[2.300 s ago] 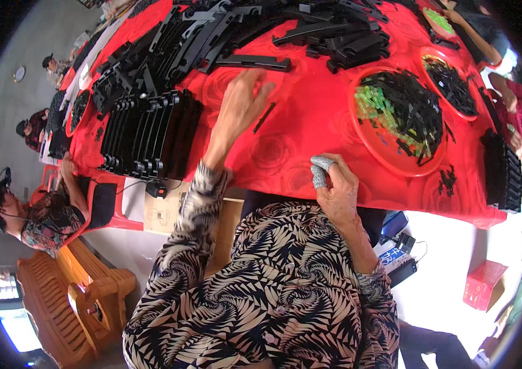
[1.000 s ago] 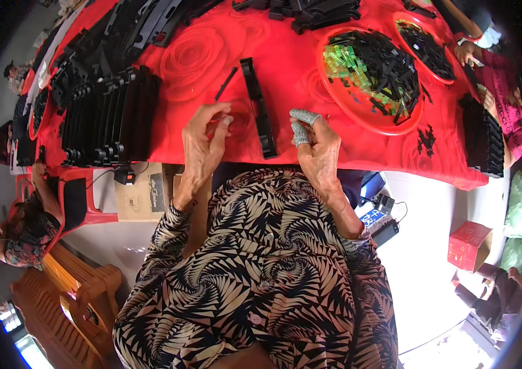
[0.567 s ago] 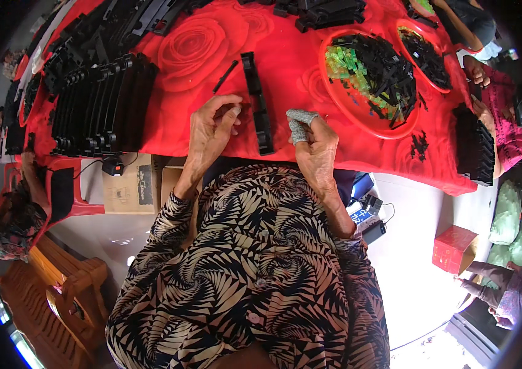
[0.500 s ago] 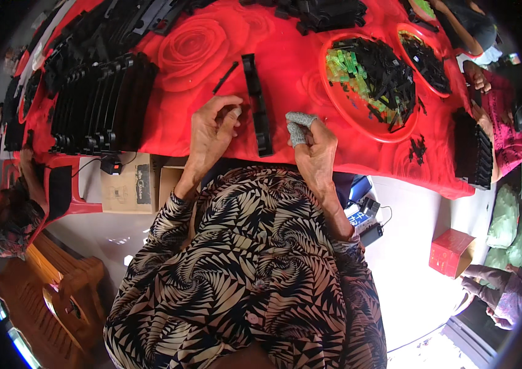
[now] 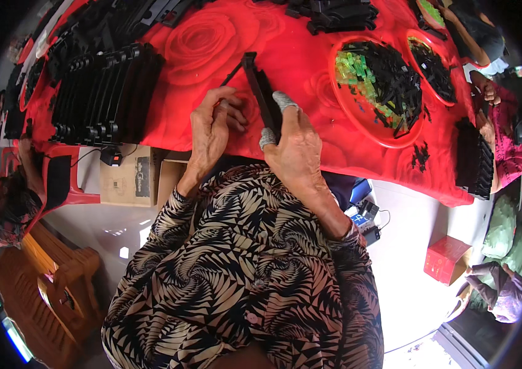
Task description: The person assembles plastic components by picking small plastic clips from a tray, inserting and pressing them into black plastic frames by hand, and stacking the completed frames on the table.
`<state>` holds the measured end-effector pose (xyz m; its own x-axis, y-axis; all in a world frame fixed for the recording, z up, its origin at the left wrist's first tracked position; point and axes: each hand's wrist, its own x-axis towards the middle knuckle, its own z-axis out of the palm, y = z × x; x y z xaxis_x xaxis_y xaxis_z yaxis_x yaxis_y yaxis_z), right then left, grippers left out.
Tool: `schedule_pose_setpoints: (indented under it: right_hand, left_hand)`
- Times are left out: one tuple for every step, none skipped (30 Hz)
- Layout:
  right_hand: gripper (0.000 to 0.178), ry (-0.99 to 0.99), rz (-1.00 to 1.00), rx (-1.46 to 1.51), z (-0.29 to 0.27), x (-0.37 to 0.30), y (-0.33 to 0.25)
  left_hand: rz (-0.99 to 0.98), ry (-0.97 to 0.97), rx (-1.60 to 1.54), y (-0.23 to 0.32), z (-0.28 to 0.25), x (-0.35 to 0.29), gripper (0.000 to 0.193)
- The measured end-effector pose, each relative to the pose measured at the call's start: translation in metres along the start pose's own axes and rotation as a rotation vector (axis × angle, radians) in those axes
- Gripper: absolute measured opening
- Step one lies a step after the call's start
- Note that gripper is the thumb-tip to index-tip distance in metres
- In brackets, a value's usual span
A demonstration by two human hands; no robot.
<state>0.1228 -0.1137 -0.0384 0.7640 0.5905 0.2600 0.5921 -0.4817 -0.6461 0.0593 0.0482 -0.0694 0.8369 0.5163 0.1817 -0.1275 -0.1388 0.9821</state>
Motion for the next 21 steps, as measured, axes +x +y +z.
schedule_pose_setpoints:
  right_hand:
    - [0.065, -0.01, -0.009, -0.007, -0.003, 0.0, 0.002]
    - [0.063, -0.032, 0.139, 0.233, -0.007, -0.001, 0.003]
    - [0.061, -0.055, 0.288, 0.47, -0.016, -0.002, 0.001]
    - [0.061, -0.031, 0.27, 0.541, -0.024, -0.003, -0.003]
    - [0.063, -0.019, 0.236, 0.515, -0.033, -0.004, -0.009]
    - [0.063, 0.023, 0.159, 0.477, -0.035, -0.008, -0.007]
    - [0.064, 0.066, 0.082, 0.441, -0.036, -0.01, -0.004]
    - [0.064, 0.056, 0.078, 0.436, -0.039, -0.008, -0.003]
    - [0.063, 0.019, -0.034, 0.393, -0.045, -0.006, -0.002]
    - [0.063, -0.024, -0.144, 0.355, -0.049, -0.004, -0.002]
    - [0.063, -0.028, -0.142, 0.353, -0.053, 0.001, -0.004]
    - [0.062, -0.071, -0.268, 0.215, -0.06, 0.007, -0.006]
    - [0.062, -0.118, -0.397, 0.081, -0.063, 0.011, -0.009]
    - [0.061, -0.169, -0.399, 0.086, -0.065, 0.014, -0.01]
    - [0.061, -0.161, -0.39, 0.08, -0.065, 0.017, -0.009]
    - [0.061, -0.198, -0.424, 0.009, -0.067, 0.02, -0.009]
    - [0.062, -0.232, -0.454, -0.064, -0.068, 0.022, -0.008]
    - [0.063, -0.219, -0.457, -0.044, -0.064, 0.022, -0.004]
    - [0.06, -0.225, -0.553, -0.067, -0.062, 0.028, 0.002]
    - [0.057, -0.222, -0.592, -0.092, -0.055, 0.031, 0.007]
    - [0.055, -0.219, -0.628, -0.117, -0.048, 0.031, 0.01]
  left_hand:
    - [-0.01, 0.009, -0.031, -0.001, -0.001, 0.0, 0.027]
    - [-0.011, 0.022, -0.04, -0.003, -0.001, 0.0, 0.027]
    - [0.009, 0.003, -0.063, -0.002, -0.001, 0.001, 0.026]
    - [0.029, -0.009, -0.085, -0.004, -0.003, 0.001, 0.026]
    - [0.027, 0.011, -0.094, -0.005, -0.005, 0.002, 0.026]
    - [-0.058, -0.054, -0.22, -0.005, -0.009, 0.003, 0.026]
    - [-0.142, -0.12, -0.347, -0.004, -0.014, 0.005, 0.027]
    - [-0.221, -0.19, -0.401, -0.003, -0.024, 0.008, 0.036]
    - [-0.222, -0.193, -0.411, 0.0, -0.031, 0.011, 0.036]
    - [-0.367, -0.322, -0.567, 0.003, -0.038, 0.012, 0.041]
    - [-0.511, -0.451, -0.721, 0.009, -0.043, 0.013, 0.047]
    - [-0.617, -0.511, -0.804, 0.028, -0.039, 0.008, 0.051]
    - [-0.622, -0.516, -0.805, 0.031, -0.04, 0.002, 0.051]
    - [-0.593, -0.605, -0.717, 0.033, -0.041, -0.002, 0.052]
    - [-0.561, -0.699, -0.628, 0.036, -0.04, -0.006, 0.053]
    - [-0.597, -0.701, -0.556, 0.045, -0.035, -0.012, 0.057]
    - [-0.598, -0.661, -0.513, 0.046, -0.032, -0.019, 0.054]
    - [-0.632, -0.594, -0.537, 0.045, -0.027, -0.026, 0.053]
    - [-0.66, -0.517, -0.556, 0.049, -0.024, -0.035, 0.053]
    - [-0.685, -0.448, -0.587, 0.05, -0.023, -0.044, 0.052]
    - [-0.713, -0.38, -0.616, 0.051, -0.021, -0.054, 0.051]
